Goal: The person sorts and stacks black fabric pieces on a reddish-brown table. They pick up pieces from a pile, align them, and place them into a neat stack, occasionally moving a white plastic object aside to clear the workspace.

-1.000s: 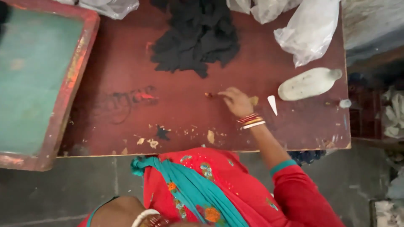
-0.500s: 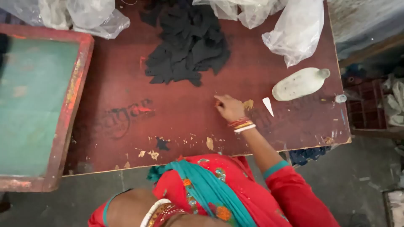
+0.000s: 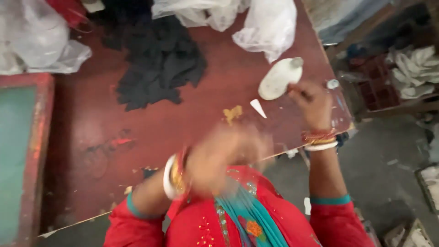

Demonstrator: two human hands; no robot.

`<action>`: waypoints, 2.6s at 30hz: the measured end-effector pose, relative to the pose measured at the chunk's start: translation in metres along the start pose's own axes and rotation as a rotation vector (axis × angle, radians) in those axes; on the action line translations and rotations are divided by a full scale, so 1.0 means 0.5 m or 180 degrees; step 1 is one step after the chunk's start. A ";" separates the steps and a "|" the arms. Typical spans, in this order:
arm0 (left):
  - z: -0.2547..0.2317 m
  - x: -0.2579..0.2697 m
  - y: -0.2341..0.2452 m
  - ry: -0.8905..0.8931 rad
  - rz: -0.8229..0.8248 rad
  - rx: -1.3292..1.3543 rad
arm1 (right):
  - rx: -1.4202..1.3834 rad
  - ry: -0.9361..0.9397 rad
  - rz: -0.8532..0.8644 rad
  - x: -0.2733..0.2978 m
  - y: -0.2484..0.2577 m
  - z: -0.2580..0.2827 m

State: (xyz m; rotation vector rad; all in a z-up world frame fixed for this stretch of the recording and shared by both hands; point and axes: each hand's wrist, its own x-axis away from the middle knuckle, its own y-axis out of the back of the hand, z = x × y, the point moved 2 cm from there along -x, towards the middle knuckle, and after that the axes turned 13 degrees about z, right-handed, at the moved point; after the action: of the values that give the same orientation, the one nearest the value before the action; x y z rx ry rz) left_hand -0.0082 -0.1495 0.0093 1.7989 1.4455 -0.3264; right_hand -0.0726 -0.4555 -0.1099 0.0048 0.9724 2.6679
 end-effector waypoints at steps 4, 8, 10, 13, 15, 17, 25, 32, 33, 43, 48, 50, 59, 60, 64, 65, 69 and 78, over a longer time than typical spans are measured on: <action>0.389 0.028 0.010 0.2148 -0.2158 -0.0567 | 0.0574 0.0591 -0.0236 -0.089 0.124 0.019; 0.628 0.043 -0.029 0.2568 -0.2194 -0.1509 | 0.1249 0.1182 0.0149 -0.165 0.140 -0.024; 0.664 0.022 -0.042 0.2624 -0.2287 -0.1543 | 0.1203 0.1225 0.0310 -0.182 0.141 -0.036; 0.705 -0.008 -0.054 0.2628 -0.2474 -0.1570 | 0.1306 0.1300 0.0491 -0.194 0.135 -0.053; 0.726 -0.027 -0.058 0.2582 -0.2582 -0.1575 | 0.1449 0.1348 0.0520 -0.190 0.141 -0.066; 0.754 -0.043 -0.062 0.2639 -0.2785 -0.0889 | 0.1745 0.1194 0.0293 -0.178 0.162 -0.082; 0.717 -0.290 -0.041 0.2297 -0.0471 -0.3108 | -0.0641 -0.0358 -0.0793 0.048 0.258 -0.453; 0.771 -0.417 -0.087 0.2147 -0.0033 -0.2996 | -0.1207 -0.0666 -0.1583 0.131 0.305 -0.532; 0.806 -0.397 -0.105 0.2151 -0.0038 -0.3008 | -0.1211 -0.0655 -0.1578 0.111 0.340 -0.486; 0.904 -0.224 -0.101 0.2315 -0.3445 -0.1362 | 0.2017 0.1176 0.0127 -0.176 0.300 -0.197; 0.864 -0.113 -0.013 0.2166 -0.2585 -0.1303 | 0.1933 0.1155 0.0113 -0.174 0.286 -0.187; 0.836 -0.035 0.047 0.2672 -0.2392 -0.2254 | 0.2122 0.0781 0.0141 -0.167 0.285 -0.185; 0.789 0.454 0.322 0.5515 -0.2351 -0.3482 | 0.2407 0.0266 0.0085 -0.172 0.274 -0.186; 0.784 0.452 0.345 0.5491 -0.2328 -0.3475 | 0.2415 0.0237 0.0069 -0.164 0.273 -0.180; 0.824 0.494 0.412 0.6157 -0.1605 -0.2983 | 0.2505 0.0054 -0.0123 -0.122 0.283 -0.192; 0.849 0.516 0.418 0.6322 -0.1472 -0.2690 | 0.2620 0.0109 -0.0280 -0.105 0.289 -0.202; 0.855 0.548 0.340 0.5939 -0.1448 -0.2838 | 0.2581 0.0262 -0.0647 -0.051 0.290 -0.117; 0.678 0.485 0.053 0.4335 -0.0411 -0.3060 | 0.1929 0.0799 -0.0945 0.034 0.228 -0.098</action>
State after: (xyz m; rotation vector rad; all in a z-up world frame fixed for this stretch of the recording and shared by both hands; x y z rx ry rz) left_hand 0.1835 -0.2184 -0.3553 0.9770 1.9852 1.5609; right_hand -0.1259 -0.5643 -0.0776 -0.3216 1.6776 2.0520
